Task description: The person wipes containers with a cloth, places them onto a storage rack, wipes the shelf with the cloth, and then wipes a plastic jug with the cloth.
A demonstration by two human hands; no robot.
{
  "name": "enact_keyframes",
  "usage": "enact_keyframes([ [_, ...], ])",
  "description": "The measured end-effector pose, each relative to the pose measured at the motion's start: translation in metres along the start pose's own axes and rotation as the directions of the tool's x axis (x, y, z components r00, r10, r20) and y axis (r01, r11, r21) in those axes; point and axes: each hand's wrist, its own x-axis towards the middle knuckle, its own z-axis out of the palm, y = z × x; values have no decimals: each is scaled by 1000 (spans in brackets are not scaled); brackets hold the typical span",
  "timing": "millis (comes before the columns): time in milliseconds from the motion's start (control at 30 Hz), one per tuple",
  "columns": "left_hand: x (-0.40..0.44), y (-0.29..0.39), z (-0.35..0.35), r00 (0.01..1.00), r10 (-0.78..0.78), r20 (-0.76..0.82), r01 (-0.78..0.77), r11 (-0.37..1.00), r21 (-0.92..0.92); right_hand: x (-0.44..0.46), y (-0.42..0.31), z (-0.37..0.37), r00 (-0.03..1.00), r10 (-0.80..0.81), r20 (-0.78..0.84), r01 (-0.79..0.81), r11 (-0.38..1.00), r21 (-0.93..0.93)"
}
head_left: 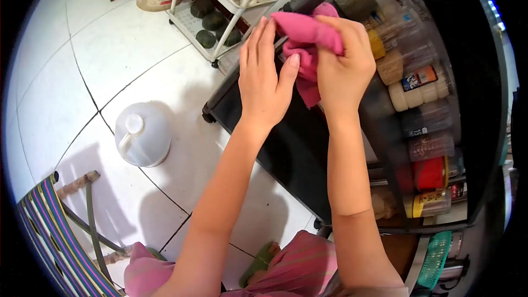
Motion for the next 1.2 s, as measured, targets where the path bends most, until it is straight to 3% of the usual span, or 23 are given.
enact_keyframes([
  [67,5,0,-2,997,-15,78,18,999,-34,2,-1,-1,997,76,-17,-75,997,10],
  [133,6,-3,2,997,-22,73,27,997,-76,5,-3,8,999,32,-22,-37,958,-286],
  [200,7,-7,8,990,-141,21,140,924,-355,4,-13,22,997,-46,60,73,795,-603],
  [267,8,-8,3,987,-158,33,160,928,-337,3,-18,29,994,-90,68,113,789,-604],
  [333,10,-8,-4,989,-85,124,99,989,-113,1,-15,26,991,-108,84,136,823,-551],
  [400,8,-11,-2,994,-60,96,71,991,-116,1,-13,19,988,-127,91,155,856,-493],
  [467,9,-13,-5,989,-24,143,39,994,-104,4,-12,6,911,-243,333,352,880,-319],
  [500,10,-12,-8,982,-64,180,91,985,-147,8,-12,-3,910,-236,340,312,931,-189],
  [533,11,-11,-11,983,-57,174,84,985,-151,10,-9,-10,910,-243,336,319,928,-191],
  [600,13,-9,-16,955,-118,271,164,974,-156,12,-1,-20,972,5,235,-26,996,85],
  [667,14,-11,-16,947,-135,292,191,967,-170,12,1,-25,953,300,45,-296,952,-77],
  [733,14,-12,-18,931,-145,335,218,956,-194,17,4,-22,931,364,-36,-352,863,-363],
  [833,13,-15,-17,931,-120,344,196,961,-194,17,-1,-5,973,204,103,-123,846,-518],
  [1067,12,-10,-17,943,-124,309,183,969,-169,31,-13,-7,928,243,283,-119,912,-392],
  [1200,12,-11,-18,931,-124,344,184,972,-146,21,-8,-15,926,89,366,-4,974,-226],
])
